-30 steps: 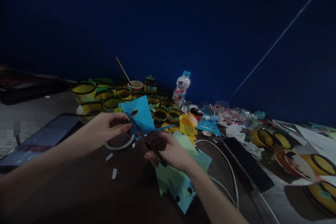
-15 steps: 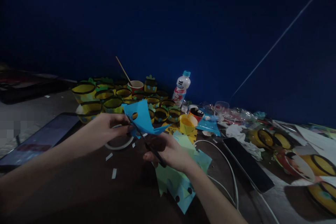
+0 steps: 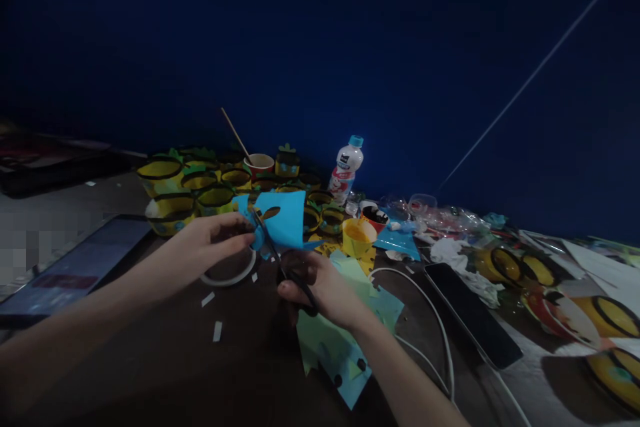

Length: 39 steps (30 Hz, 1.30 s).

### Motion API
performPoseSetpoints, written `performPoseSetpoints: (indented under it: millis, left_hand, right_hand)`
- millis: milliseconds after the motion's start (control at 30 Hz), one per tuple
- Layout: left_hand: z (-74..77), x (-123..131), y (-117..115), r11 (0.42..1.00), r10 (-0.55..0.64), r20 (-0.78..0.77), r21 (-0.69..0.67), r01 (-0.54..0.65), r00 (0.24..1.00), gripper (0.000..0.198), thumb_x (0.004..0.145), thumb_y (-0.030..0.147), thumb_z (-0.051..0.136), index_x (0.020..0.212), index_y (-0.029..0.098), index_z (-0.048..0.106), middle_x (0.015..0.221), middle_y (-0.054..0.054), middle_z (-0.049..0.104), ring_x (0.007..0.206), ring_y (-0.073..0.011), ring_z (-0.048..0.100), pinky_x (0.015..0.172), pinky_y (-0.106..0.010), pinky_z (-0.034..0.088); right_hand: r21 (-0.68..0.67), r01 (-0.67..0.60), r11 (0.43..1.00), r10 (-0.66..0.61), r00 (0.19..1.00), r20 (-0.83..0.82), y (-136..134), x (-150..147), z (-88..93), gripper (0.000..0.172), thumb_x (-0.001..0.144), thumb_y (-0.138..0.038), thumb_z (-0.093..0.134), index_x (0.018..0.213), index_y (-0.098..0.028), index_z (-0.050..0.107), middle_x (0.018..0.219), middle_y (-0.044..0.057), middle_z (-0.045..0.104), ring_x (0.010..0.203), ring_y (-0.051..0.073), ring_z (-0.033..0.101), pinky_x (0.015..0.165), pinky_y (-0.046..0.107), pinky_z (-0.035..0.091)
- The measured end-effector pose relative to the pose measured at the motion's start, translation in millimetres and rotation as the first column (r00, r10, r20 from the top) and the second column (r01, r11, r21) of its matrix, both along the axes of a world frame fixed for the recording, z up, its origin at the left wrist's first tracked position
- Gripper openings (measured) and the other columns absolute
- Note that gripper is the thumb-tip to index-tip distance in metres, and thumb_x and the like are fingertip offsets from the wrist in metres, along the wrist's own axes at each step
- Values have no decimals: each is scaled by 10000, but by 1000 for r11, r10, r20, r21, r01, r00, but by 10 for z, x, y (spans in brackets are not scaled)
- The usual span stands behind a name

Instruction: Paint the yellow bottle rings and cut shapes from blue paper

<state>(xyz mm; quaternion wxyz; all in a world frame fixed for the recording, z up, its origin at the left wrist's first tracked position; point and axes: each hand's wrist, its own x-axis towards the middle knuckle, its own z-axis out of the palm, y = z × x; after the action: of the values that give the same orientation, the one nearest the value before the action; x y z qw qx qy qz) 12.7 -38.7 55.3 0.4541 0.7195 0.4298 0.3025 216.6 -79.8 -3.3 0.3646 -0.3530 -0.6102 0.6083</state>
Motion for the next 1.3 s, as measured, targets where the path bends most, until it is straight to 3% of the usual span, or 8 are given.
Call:
performPoseSetpoints:
  millis: [133, 267, 500, 700, 967, 1067, 1300]
  left_hand:
    - [-14, -14, 6, 999, -3, 6, 34, 3, 1000, 206, 791, 330, 493, 884, 188, 610, 858, -7, 671, 834, -191, 616, 748, -292, 463]
    - [-31, -25, 4, 999, -44, 12, 7, 44, 999, 217, 794, 361, 507, 878, 191, 612, 870, -8, 668, 847, -201, 609, 756, -296, 456]
    - [-52, 7, 2, 980, -62, 158, -176, 90, 985, 242, 761, 330, 564, 939, 178, 625, 921, -20, 679, 913, -206, 605, 807, -293, 445]
    - [-50, 29, -33, 947, -5, 262, -308, 88, 965, 236, 766, 309, 565, 960, 188, 626, 880, -9, 681, 836, -175, 608, 773, -278, 445]
    - [-73, 42, 6, 942, -25, 258, -317, 109, 966, 262, 741, 331, 598, 947, 170, 612, 835, -13, 669, 795, -165, 604, 734, -277, 459]
    - [-73, 23, 19, 952, -55, 255, -279, 127, 965, 270, 751, 340, 585, 972, 185, 600, 887, -16, 671, 849, -176, 606, 771, -293, 459]
    - [-66, -16, 24, 982, -46, 126, -177, 68, 991, 206, 776, 367, 539, 848, 185, 605, 792, -4, 658, 789, -174, 620, 746, -293, 461]
  right_hand:
    - [24, -2, 1000, 2, 1000, 18, -23, -24, 32, 425, 754, -524, 577, 956, -157, 505, 682, 0, 572, 479, 96, 515, 420, 202, 365]
    - [54, 19, 998, -22, 998, 53, -50, -57, 101, 416, 759, -520, 575, 961, -156, 551, 735, -1, 564, 605, 104, 521, 516, 204, 409]
    - [47, -11, 999, 6, 994, 107, -85, -66, 141, 427, 750, -555, 561, 870, -147, 520, 637, -11, 552, 512, 98, 519, 453, 202, 365]
    - [109, -8, 994, -13, 982, 187, -80, -70, 181, 417, 752, -580, 536, 799, -167, 503, 616, -8, 558, 500, 101, 499, 471, 221, 375]
    - [103, 4, 995, -22, 984, 177, -75, -65, 160, 442, 732, -592, 552, 796, -157, 511, 669, 2, 542, 573, 121, 522, 531, 246, 406]
    - [48, -7, 999, 1, 993, 120, -70, -51, 116, 423, 736, -567, 570, 824, -158, 502, 675, -5, 534, 525, 103, 518, 497, 232, 393]
    - [-12, -22, 1000, 23, 999, 39, -62, -55, 87, 425, 730, -532, 601, 929, -168, 507, 665, -16, 538, 489, 92, 512, 459, 216, 378]
